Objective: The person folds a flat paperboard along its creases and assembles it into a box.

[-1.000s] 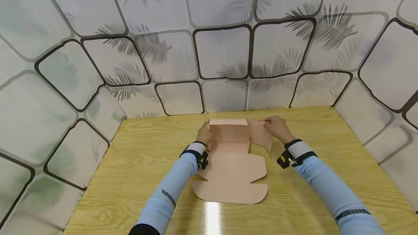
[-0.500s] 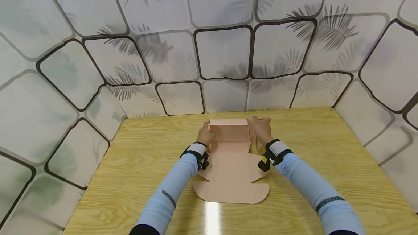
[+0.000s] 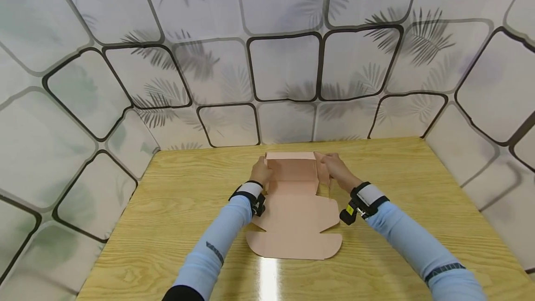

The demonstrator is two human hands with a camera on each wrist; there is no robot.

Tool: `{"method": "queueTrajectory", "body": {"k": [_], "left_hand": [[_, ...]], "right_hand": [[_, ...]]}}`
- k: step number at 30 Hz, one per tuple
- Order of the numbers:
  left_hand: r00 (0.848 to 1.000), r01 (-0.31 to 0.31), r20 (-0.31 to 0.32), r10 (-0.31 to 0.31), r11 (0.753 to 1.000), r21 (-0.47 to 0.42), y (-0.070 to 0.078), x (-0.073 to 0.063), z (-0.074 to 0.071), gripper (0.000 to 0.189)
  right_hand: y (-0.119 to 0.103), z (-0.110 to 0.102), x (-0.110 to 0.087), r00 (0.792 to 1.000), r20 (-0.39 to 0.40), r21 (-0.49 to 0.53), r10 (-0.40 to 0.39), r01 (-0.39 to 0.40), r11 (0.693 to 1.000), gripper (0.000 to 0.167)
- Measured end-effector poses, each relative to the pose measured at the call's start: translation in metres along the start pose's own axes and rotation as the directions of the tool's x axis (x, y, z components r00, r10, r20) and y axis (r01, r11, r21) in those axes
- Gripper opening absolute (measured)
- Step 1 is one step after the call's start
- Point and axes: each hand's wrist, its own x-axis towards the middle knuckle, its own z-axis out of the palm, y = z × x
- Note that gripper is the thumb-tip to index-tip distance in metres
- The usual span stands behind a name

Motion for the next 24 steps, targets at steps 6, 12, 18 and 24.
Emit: {"method": "queueTrajectory", "body": {"k": [6, 12, 18, 24], "left_hand": [[1.000, -0.001, -0.001, 0.001, 1.000, -0.014, 0.039, -0.037, -0.041, 0.054], [0.996, 0.063, 0.058, -0.060, 0.996, -0.060, 0.096, -0.088, -0.101, 0.054], [0.995, 0.089, 0.052, -0.087, 0.995, -0.043, 0.035, -0.029, -0.034, 0.059], [0.997, 0.069, 0.038, -0.068, 0.997, -0.029, 0.015, -0.010, -0.013, 0.062]], "right_hand": [[-0.011, 0.020, -0.009, 0.994, 0.013, 0.011, -0.110, 0.110, 0.994, 0.065], [-0.020, 0.046, -0.010, 0.998, -0.066, 0.106, -0.020, 0.026, 0.994, 0.072], [-0.017, 0.050, -0.010, 0.998, -0.051, 0.120, -0.041, 0.047, 0.992, 0.085], [-0.005, 0.037, -0.010, 0.990, 0.001, -0.004, -0.144, 0.144, 0.990, 0.090]]}}
